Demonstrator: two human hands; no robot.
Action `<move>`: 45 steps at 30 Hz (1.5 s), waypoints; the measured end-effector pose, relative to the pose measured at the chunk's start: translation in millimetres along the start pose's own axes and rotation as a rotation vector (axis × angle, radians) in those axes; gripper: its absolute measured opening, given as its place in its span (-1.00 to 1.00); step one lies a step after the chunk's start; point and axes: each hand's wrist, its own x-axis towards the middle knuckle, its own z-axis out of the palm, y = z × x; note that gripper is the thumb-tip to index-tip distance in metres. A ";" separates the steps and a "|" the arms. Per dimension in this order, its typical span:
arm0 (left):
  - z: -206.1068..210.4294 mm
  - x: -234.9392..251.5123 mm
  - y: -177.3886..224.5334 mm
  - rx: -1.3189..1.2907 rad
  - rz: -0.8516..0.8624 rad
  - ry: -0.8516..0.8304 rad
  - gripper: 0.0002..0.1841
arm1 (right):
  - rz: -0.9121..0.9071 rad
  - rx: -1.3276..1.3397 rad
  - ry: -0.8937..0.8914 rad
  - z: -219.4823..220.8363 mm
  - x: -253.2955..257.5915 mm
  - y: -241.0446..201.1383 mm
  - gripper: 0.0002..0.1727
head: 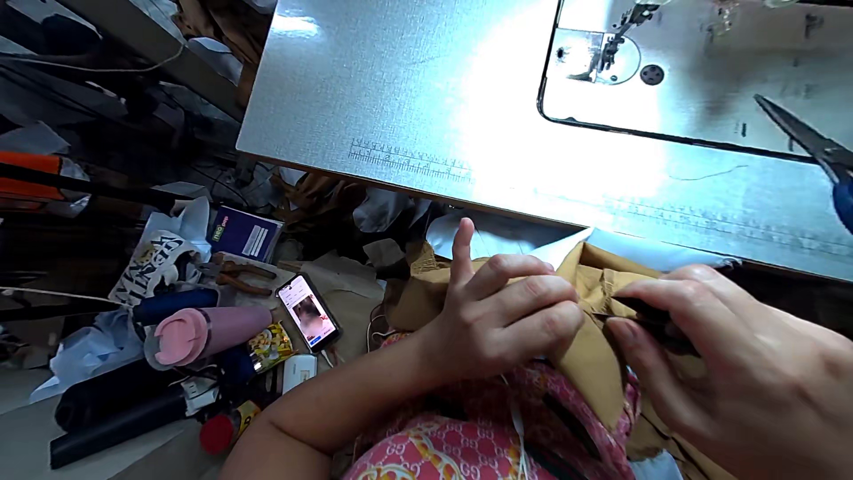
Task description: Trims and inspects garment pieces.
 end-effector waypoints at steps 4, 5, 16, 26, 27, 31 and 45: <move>-1.4 1.3 0.3 -0.005 0.005 -0.007 -0.92 | 0.013 0.007 0.028 2.8 1.8 -3.4 -0.60; -1.4 1.5 0.3 -0.009 0.005 -0.005 -0.92 | 0.016 0.028 0.039 3.8 1.9 -3.1 -0.60; -1.0 4.0 -0.1 -0.009 -0.020 0.010 -0.90 | 0.135 0.250 0.070 4.7 -6.1 7.4 -0.52; -1.2 1.8 -1.2 -0.031 -0.009 0.016 -0.90 | 0.053 0.121 0.048 5.0 0.2 0.9 -0.57; -1.1 0.9 -1.7 -0.032 -0.005 0.020 -0.90 | 0.057 0.129 0.051 4.7 -0.1 1.5 -0.57; -0.5 -2.3 -3.9 -0.035 0.006 0.036 -0.94 | 0.018 0.145 0.032 3.2 -2.8 4.8 -0.60; 0.1 -5.5 -4.0 -0.029 0.009 0.020 -0.95 | -0.018 0.101 0.046 3.5 -3.6 1.0 -0.61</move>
